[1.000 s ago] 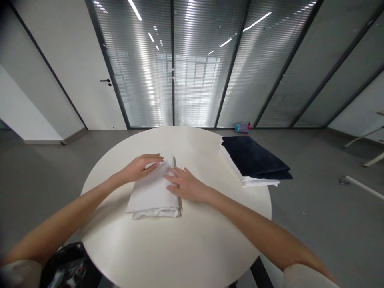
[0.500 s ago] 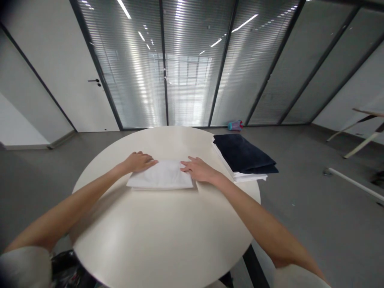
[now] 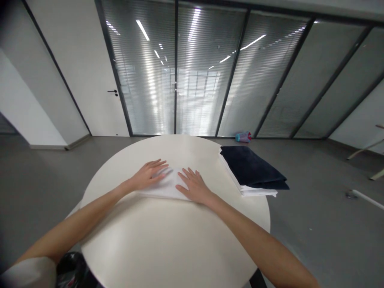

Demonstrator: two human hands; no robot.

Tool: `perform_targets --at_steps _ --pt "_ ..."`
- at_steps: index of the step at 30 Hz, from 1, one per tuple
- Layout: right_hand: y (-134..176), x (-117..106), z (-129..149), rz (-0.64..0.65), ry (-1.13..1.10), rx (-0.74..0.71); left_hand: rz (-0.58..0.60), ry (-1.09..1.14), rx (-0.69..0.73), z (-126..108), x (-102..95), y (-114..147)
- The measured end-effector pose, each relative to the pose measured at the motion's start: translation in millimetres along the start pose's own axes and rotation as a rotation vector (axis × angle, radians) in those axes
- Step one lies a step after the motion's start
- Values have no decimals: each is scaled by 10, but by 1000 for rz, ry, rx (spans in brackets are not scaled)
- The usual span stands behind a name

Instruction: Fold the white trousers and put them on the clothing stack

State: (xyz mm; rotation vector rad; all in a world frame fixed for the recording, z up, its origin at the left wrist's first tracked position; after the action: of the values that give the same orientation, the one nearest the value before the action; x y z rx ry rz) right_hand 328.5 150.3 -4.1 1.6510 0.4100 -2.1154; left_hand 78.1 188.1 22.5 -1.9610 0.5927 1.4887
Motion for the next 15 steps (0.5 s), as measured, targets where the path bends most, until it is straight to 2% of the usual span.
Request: perform_targets --at_steps 5,15 --pt "19 -43 11 47 8 -5 159 40 26 -69 164 51" --pt "35 -112 42 59 -24 -4 129 76 2 -4 173 45"
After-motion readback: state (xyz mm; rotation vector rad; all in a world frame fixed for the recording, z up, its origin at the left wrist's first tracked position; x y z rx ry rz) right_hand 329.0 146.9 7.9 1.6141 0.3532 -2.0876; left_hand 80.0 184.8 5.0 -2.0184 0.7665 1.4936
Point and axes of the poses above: each hand's wrist, its own y-axis away from the middle knuckle, its own x-axis out of the palm, z = x × y, the point moved 2 cm from there along -y, towards the middle knuckle, and after that the axes turned 6 degrees about z, right-handed, at the moved point
